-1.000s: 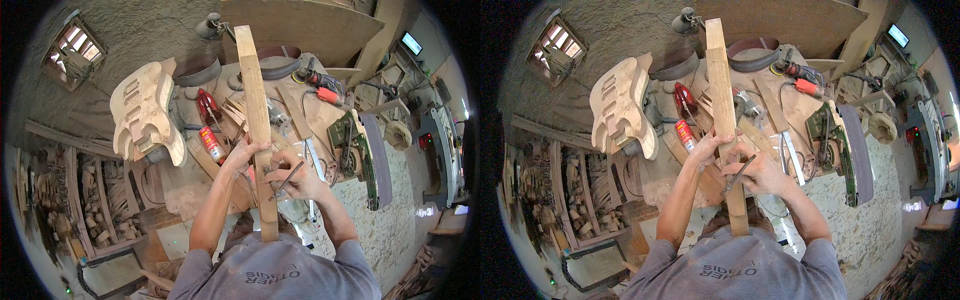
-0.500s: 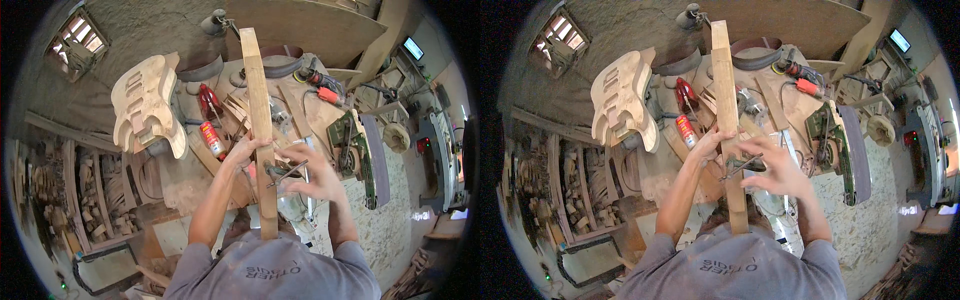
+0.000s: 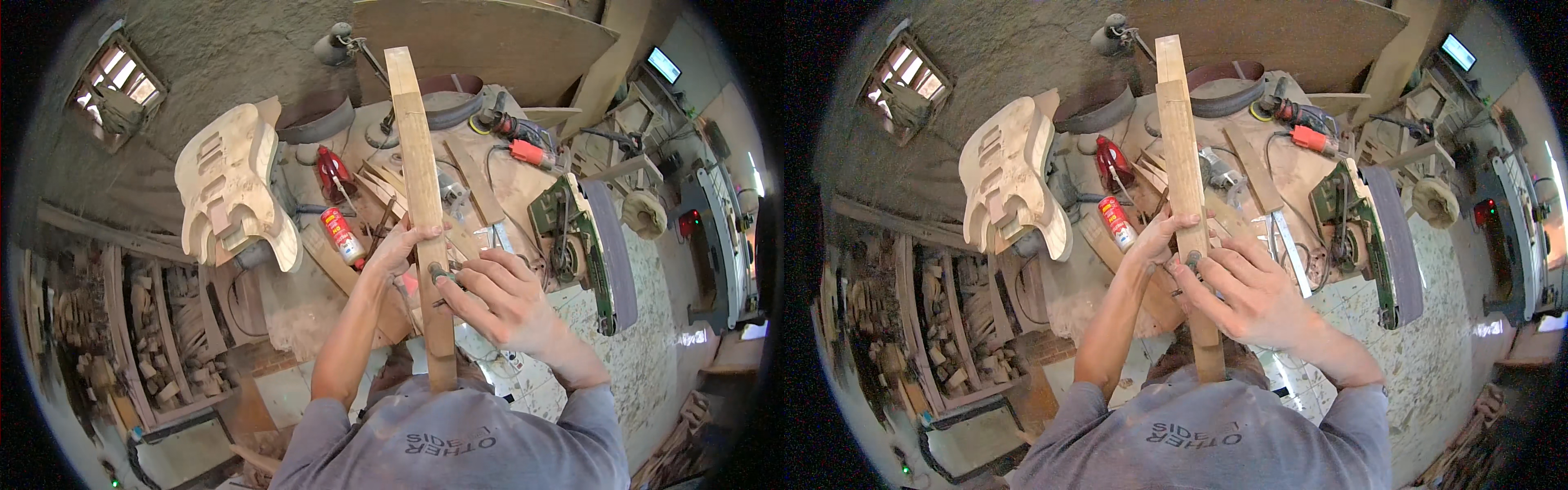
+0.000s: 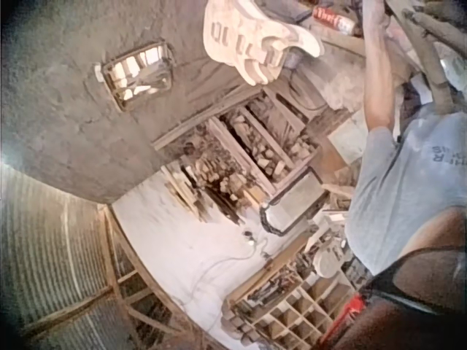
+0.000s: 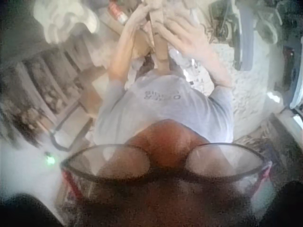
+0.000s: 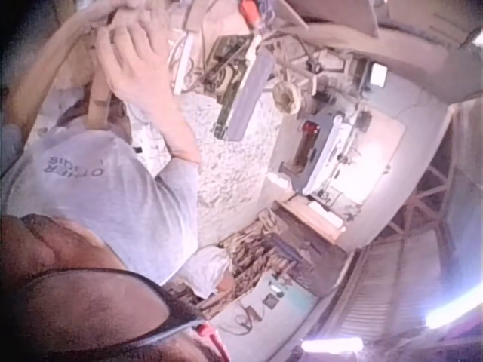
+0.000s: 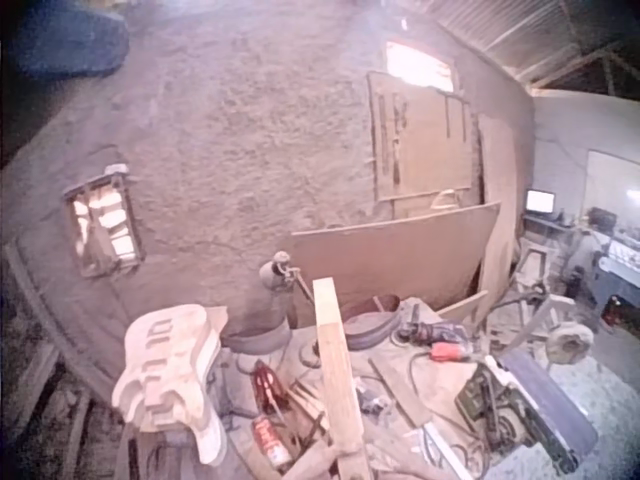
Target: The person glues a wooden strip onto a curved piece of wood, secures it with a metal clamp, and then wipes away the excess adhesive with their finger.
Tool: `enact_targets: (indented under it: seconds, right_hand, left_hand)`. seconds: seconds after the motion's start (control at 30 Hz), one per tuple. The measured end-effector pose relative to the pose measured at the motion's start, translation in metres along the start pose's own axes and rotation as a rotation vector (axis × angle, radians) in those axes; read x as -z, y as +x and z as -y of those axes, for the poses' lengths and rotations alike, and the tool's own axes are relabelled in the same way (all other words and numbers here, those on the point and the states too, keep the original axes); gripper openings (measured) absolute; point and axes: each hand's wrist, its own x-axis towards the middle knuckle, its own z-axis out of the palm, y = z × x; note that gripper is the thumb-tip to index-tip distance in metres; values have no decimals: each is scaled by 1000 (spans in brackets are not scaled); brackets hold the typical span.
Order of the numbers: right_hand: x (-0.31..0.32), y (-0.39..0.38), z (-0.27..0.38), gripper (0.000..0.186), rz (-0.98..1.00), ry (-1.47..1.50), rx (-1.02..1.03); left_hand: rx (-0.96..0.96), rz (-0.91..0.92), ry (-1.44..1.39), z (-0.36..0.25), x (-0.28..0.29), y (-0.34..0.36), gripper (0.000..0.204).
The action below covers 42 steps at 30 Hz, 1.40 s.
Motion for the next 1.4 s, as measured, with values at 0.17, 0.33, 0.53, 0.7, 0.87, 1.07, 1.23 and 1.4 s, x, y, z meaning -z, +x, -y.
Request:
enact_targets:
  seconds: [0.17, 0.33, 0.53, 0.7, 0.87, 1.07, 1.23, 1.4]
  right_hand:
    - [3, 0, 6, 35, -1, -16, -66]
    - [0, -5, 15, 24, 103, -38, -222]
    - [10, 8, 2, 33, 230, 482, -373]
    - [9, 17, -26, 47, 262, 706, -158]
    - [1, 13, -31, 55, 208, 994, -133]
    - [6, 29, -24, 46, 701, 1092, -359]
    - [-7, 12, -21, 42, 477, 1255, -403]
    - [-71, -3, -118, 76, -513, 1495, -937]
  left_hand:
    - [-4, 4, -11, -3, -5, 0, 63]
    - [-11, -22, -7, 0, -6, 2, 67]
    - [6, 7, 11, -1, -6, 1, 68]
    - [-65, -3, 35, 1, -7, -1, 64]
    - [-100, -37, 69, -5, -17, -9, 57]
    - [-62, -35, 39, -10, -25, -14, 51]
    - [-81, 5, 25, -11, -20, -13, 62]
    - [-91, 56, 43, -13, -30, -16, 62]
